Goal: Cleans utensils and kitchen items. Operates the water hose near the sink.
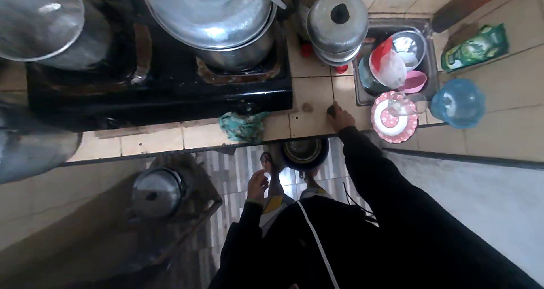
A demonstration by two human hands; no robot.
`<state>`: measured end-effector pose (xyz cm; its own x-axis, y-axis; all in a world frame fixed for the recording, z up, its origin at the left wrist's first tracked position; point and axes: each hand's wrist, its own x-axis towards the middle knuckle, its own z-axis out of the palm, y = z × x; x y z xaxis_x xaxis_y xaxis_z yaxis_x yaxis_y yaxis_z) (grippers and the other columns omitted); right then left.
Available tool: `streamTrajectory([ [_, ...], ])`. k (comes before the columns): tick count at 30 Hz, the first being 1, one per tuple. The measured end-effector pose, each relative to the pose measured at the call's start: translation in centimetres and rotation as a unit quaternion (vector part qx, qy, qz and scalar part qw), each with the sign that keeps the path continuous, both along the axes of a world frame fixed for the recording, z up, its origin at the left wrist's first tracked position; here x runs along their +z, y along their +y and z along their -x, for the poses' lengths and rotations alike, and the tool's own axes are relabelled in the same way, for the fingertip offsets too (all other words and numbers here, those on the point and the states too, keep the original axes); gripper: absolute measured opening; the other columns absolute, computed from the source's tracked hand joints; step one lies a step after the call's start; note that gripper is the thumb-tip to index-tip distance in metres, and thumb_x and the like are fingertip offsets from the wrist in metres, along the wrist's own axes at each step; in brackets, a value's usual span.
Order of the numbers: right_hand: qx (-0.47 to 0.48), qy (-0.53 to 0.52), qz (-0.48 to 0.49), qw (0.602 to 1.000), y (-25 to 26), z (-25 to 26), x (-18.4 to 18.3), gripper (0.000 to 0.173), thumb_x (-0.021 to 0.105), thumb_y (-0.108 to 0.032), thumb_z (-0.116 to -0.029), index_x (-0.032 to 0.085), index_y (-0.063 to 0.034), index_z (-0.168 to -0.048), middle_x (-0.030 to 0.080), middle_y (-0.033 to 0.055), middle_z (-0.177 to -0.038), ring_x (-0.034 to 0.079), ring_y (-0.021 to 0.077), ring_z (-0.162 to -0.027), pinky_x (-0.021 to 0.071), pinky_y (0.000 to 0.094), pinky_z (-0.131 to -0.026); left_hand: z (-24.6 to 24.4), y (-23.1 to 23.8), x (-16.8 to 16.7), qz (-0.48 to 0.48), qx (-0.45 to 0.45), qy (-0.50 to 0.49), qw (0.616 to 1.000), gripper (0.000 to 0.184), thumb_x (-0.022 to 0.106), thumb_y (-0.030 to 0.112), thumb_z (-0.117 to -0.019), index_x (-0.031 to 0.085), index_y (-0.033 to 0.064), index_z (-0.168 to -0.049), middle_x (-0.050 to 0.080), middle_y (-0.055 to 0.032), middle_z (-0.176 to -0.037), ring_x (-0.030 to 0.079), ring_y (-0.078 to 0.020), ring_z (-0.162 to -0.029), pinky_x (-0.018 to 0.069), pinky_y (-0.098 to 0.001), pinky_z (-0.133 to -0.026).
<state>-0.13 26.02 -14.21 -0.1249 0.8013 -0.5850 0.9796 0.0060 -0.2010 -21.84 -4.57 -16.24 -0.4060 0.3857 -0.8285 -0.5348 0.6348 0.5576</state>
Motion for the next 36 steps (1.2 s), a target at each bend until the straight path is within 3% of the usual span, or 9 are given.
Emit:
streamTrajectory([
  [4, -0.068, 0.074, 0.021, 0.995, 1.5, -1.1, 1.9, 0.068, 0.062, -0.043, -0.1018, 0.036, -0.0203, -0.160, 0.063, 0.0291, -0.132, 0.059, 0.0524, -0.122, 0.0454, 0.0695, -0.099, 0.1, 0.4, 0.2, -0.016, 0.001, 0.002, 1.000, 0.024, 0.042, 0.005, -0.1066, 0.057, -0.0016, -0.124, 0.054, -0.0004, -0.078, 0.054, -0.0070, -0.063, 0.0480, -0.0223, -0.061],
  [8, -0.126, 0.190, 0.002, 0.974, -0.5, -1.8, 4.1, 0.064, 0.058, -0.044, -0.1041, 0.035, -0.0213, -0.160, 0.067, 0.0297, -0.120, 0.067, 0.0485, -0.104, 0.0514, 0.0658, -0.089, 0.3, -0.3, -0.1, -0.001, 0.000, 0.005, 1.000, 0.025, 0.043, 0.004, -0.1056, 0.057, -0.0021, -0.125, 0.054, -0.0012, -0.079, 0.054, -0.0078, -0.065, 0.0480, -0.0231, -0.062],
  [9, -0.114, 0.213, 0.004, 0.970, -1.4, -1.5, 4.3, 0.062, 0.056, -0.043, -0.1051, 0.035, -0.0206, -0.160, 0.067, 0.0290, -0.120, 0.068, 0.0469, -0.103, 0.0524, 0.0645, -0.089, 0.2, -0.4, -0.4, 0.003, 0.004, 0.002, 1.000, 0.025, 0.042, 0.004, -0.1054, 0.057, -0.0024, -0.125, 0.053, -0.0015, -0.079, 0.053, -0.0083, -0.064, 0.0478, -0.0233, -0.061],
  [12, 0.022, 0.223, 0.024, 0.974, -4.2, 0.9, 3.7, 0.060, 0.052, -0.037, -0.1072, 0.033, -0.0199, -0.161, 0.061, 0.0245, -0.137, 0.064, 0.0448, -0.119, 0.0497, 0.0640, -0.100, 0.0, -0.4, -0.6, 0.005, 0.008, -0.008, 1.000, 0.025, 0.042, 0.004, -0.1050, 0.057, -0.0019, -0.124, 0.054, -0.0005, -0.077, 0.053, -0.0076, -0.062, 0.0478, -0.0223, -0.060],
  [16, 0.236, 0.196, -0.045, 0.951, -6.8, 4.8, 0.5, 0.066, 0.060, -0.038, -0.1031, 0.035, -0.0142, -0.160, 0.061, 0.0261, -0.133, 0.067, 0.0438, -0.109, 0.0562, 0.0581, -0.086, 0.0, -0.3, -0.1, 0.003, -0.002, -0.009, 1.000, 0.024, 0.043, 0.004, -0.1056, 0.057, -0.0020, -0.124, 0.055, -0.0009, -0.077, 0.054, -0.0079, -0.063, 0.0485, -0.0230, -0.062],
  [19, 0.326, 0.212, -0.076, 0.918, -6.5, 6.9, -1.9, 0.065, 0.066, -0.034, -0.0997, 0.041, -0.0130, -0.157, 0.059, 0.0251, -0.139, 0.058, 0.0452, -0.125, 0.0493, 0.0576, -0.102, 0.4, -0.9, -0.2, 0.012, -0.010, -0.005, 1.000, 0.025, 0.043, 0.005, -0.1061, 0.058, -0.0018, -0.125, 0.056, -0.0017, -0.078, 0.055, -0.0082, -0.064, 0.0491, -0.0236, -0.063],
  [23, 0.376, 0.222, -0.101, 0.894, -5.9, 8.4, -3.9, 0.067, 0.073, -0.028, -0.0948, 0.045, -0.0119, -0.154, 0.060, 0.0232, -0.138, 0.056, 0.0452, -0.128, 0.0392, 0.0589, -0.112, 0.8, -2.0, -0.4, 0.028, -0.013, 0.007, 0.999, 0.026, 0.042, 0.005, -0.1063, 0.058, -0.0022, -0.125, 0.054, -0.0023, -0.080, 0.054, -0.0090, -0.066, 0.0488, -0.0248, -0.064],
  [30, 0.377, 0.246, -0.166, 0.877, -6.2, 9.7, -6.0, 0.062, 0.080, -0.022, -0.0885, 0.056, -0.0098, -0.145, 0.066, 0.0226, -0.129, 0.060, 0.0457, -0.120, 0.0455, 0.0561, -0.107, 1.5, -2.5, -0.8, 0.028, 0.015, -0.001, 0.999, 0.023, 0.043, 0.005, -0.1061, 0.059, -0.0008, -0.122, 0.054, -0.0004, -0.076, 0.054, -0.0081, -0.063, 0.0481, -0.0232, -0.061],
  [36, 0.396, 0.214, -0.172, 0.876, -6.0, 10.4, -6.0, 0.056, 0.075, -0.023, -0.0930, 0.056, -0.0133, -0.145, 0.060, 0.0263, -0.134, 0.057, 0.0475, -0.124, 0.0421, 0.0585, -0.110, 1.7, -2.2, -0.6, 0.014, 0.014, -0.002, 1.000, 0.022, 0.042, 0.004, -0.1054, 0.058, -0.0013, -0.121, 0.054, 0.0004, -0.076, 0.054, -0.0070, -0.063, 0.0484, -0.0218, -0.062],
])
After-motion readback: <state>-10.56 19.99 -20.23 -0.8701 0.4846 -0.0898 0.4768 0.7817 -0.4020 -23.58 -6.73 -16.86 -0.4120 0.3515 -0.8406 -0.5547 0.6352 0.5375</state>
